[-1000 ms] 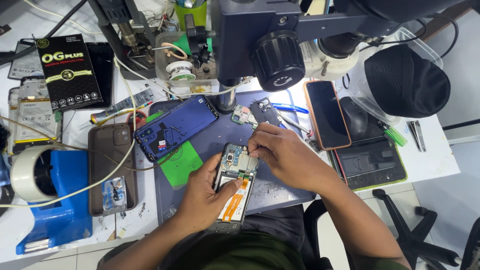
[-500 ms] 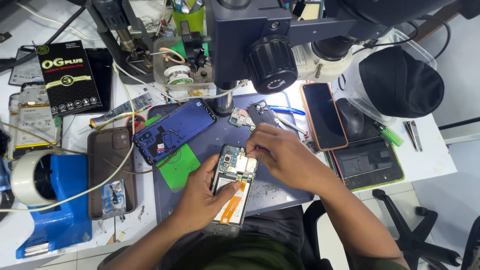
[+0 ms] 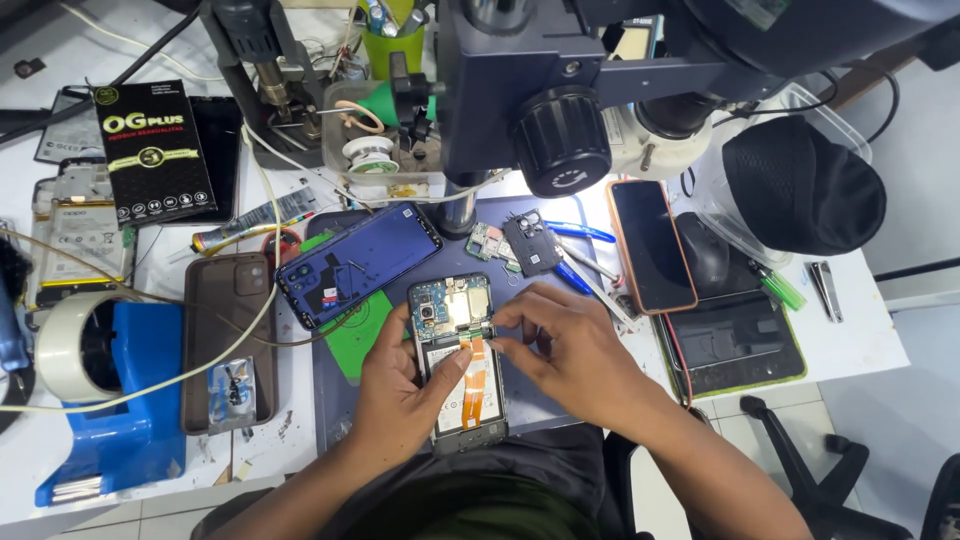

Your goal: Disassembling and manipulating internal components of a smartphone using precision tools on a repair bench.

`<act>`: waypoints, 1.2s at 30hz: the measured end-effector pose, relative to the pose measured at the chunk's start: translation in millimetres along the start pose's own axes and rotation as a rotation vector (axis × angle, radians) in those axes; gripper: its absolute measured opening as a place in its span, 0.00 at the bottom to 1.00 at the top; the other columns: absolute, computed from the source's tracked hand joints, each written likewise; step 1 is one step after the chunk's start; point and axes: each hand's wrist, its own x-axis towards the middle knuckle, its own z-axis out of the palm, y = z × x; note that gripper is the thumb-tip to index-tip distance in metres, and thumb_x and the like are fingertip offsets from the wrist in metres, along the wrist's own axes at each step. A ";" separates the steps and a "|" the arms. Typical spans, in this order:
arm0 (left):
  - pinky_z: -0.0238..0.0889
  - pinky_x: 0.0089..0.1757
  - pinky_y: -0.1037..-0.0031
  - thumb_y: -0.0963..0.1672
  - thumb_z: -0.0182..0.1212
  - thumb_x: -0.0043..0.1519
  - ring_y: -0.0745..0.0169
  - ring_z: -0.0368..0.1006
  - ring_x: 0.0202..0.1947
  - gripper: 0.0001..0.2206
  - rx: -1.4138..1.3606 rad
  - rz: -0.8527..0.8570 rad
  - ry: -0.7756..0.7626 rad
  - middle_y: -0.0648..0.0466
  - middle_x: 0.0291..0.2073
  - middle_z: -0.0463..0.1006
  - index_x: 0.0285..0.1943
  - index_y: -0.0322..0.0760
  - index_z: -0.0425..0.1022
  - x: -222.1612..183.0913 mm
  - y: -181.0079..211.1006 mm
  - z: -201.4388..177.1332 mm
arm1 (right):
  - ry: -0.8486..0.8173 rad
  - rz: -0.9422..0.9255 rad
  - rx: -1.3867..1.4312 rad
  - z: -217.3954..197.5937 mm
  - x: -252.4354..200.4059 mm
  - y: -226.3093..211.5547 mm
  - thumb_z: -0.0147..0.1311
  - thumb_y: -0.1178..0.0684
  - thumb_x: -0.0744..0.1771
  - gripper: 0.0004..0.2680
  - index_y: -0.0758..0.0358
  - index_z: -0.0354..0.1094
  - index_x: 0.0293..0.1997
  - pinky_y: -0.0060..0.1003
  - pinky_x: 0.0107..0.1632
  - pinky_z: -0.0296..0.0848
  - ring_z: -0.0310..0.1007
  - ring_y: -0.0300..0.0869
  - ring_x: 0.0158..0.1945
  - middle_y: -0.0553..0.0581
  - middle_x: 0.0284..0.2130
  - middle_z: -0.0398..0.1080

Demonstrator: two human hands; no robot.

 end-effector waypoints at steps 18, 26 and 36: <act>0.74 0.49 0.75 0.40 0.63 0.61 0.65 0.81 0.45 0.26 0.036 0.140 -0.070 0.49 0.47 0.85 0.69 0.30 0.63 -3.1 -4.7 -0.5 | -0.088 0.390 0.257 1.4 10.1 -3.4 0.67 0.56 0.64 0.05 0.55 0.72 0.34 0.28 0.39 0.76 0.71 0.33 0.35 0.45 0.30 0.73; 0.76 0.46 0.74 0.40 0.64 0.60 0.65 0.82 0.42 0.25 0.019 0.102 -0.060 0.48 0.45 0.86 0.68 0.32 0.64 -1.1 -3.6 -2.0 | -0.056 0.310 0.364 1.6 11.5 0.5 0.67 0.58 0.63 0.06 0.58 0.72 0.34 0.27 0.34 0.73 0.68 0.35 0.32 0.48 0.30 0.71; 0.69 0.51 0.73 0.41 0.62 0.61 0.68 0.74 0.48 0.17 0.164 0.165 -0.038 0.55 0.48 0.80 0.58 0.41 0.68 7.0 -10.5 4.3 | 0.126 -0.128 -0.123 10.3 -6.2 43.2 0.61 0.51 0.63 0.08 0.51 0.79 0.45 0.32 0.50 0.74 0.79 0.36 0.37 0.50 0.42 0.80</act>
